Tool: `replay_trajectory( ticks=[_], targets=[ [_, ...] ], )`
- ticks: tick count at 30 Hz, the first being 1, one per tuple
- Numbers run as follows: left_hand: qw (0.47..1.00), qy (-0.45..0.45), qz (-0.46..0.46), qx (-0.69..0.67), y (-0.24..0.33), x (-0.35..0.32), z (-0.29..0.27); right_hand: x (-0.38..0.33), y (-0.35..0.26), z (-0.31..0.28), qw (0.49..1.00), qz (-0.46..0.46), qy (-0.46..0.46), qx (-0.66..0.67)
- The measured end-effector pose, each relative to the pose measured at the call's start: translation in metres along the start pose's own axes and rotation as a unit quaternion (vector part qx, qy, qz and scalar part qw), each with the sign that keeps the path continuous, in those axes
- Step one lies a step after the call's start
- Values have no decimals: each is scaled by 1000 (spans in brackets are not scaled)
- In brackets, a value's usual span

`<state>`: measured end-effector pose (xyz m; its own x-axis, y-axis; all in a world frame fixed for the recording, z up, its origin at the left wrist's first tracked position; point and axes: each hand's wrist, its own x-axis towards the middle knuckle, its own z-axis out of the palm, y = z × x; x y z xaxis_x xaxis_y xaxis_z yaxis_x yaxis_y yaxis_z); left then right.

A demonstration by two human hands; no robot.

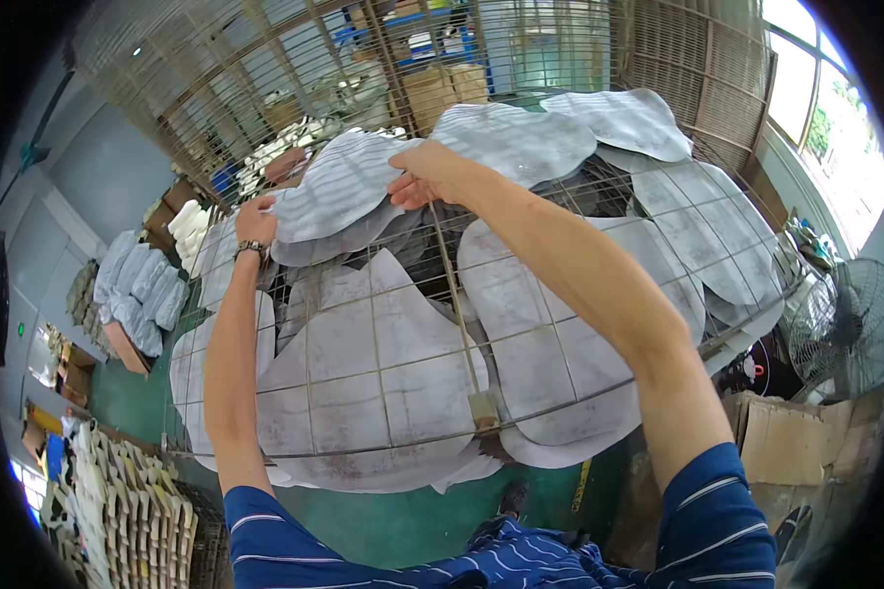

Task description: Picking up manufacturing component pieces from a stack and placing them onto a tiered storage rack.

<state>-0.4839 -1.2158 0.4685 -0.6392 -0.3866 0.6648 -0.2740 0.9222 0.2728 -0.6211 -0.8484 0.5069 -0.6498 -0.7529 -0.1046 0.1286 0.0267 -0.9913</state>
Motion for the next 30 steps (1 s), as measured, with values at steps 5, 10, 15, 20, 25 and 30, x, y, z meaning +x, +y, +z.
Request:
replay_trajectory(
  ticks=[5, 10, 15, 20, 25, 30],
  targets=[
    [994, 1, 43, 100, 0, 1, -23, -97, -2, 1, 989, -40, -69, -124],
    [990, -8, 137, 15, 156, 10, -28, -266, -1, -36, 964, -49, -45, -259],
    [942, -100, 271, -170, 321, -29, -116, -407, 41, -37, 935, -195, -28, -294],
    [805, -117, 555, -172, 524, -142, -167, -540, 151, -60, 991, -94, 95, -31],
    [564, -272, 731, -269, 666, -276, -167, -637, 321, -60, 873, 90, 472, 78],
    [355, -439, 774, -286, 745, -436, -117, -724, 445, -48, 788, 187, 567, 151]
  ],
)
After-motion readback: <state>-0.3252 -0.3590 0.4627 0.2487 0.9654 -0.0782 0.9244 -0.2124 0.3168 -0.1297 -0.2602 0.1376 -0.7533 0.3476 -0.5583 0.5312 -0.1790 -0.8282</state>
